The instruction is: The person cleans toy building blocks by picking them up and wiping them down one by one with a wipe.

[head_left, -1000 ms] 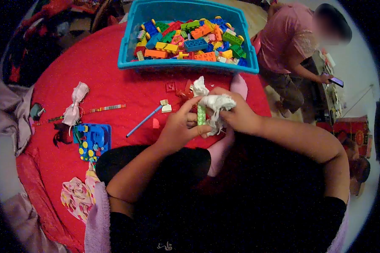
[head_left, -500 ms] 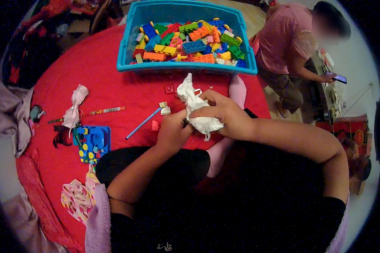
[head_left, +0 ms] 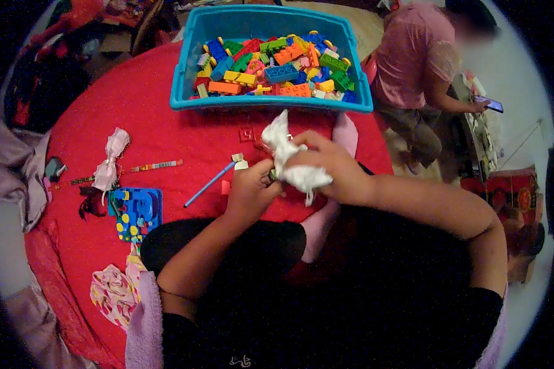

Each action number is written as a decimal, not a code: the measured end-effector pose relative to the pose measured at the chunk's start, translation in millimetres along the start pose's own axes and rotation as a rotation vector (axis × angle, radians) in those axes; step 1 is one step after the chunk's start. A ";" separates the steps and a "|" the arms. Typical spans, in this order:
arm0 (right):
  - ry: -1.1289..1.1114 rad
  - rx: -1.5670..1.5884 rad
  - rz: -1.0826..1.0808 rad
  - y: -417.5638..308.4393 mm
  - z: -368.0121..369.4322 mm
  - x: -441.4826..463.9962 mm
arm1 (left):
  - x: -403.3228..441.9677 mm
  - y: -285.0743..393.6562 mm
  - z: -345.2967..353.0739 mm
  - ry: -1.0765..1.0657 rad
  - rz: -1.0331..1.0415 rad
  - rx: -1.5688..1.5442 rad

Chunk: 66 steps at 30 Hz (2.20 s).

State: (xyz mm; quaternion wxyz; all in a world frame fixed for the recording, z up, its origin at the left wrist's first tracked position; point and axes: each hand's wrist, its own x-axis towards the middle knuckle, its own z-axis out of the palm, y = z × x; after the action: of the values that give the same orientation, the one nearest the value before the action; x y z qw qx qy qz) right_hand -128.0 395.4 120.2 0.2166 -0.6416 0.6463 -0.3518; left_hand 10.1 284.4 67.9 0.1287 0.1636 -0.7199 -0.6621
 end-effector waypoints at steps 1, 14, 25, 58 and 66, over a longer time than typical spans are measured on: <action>-0.081 -0.018 -0.006 -1.3 1.0 -1.5 | 0.3 -4.9 1.0 0.014 0.076 -0.020; -0.238 0.402 0.514 16.2 3.1 -10.4 | 8.3 -1.9 -10.7 -0.102 -0.130 -0.273; 0.070 0.470 0.654 11.8 -9.5 4.6 | 18.5 -19.3 -26.9 -0.109 -0.117 -0.259; 0.214 0.520 0.567 35.2 0.8 -13.2 | 14.8 -46.7 32.2 -0.140 -0.215 -0.277; -0.043 0.178 0.279 19.1 -2.1 -11.0 | 4.3 -21.3 28.5 -0.201 -0.144 -0.571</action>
State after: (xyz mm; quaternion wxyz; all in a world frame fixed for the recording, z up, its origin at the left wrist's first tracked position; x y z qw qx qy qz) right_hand -141.6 405.2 105.7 0.3332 -0.5312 0.6905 -0.3606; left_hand -3.9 307.1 44.1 0.0503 0.1049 -0.5004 -0.8579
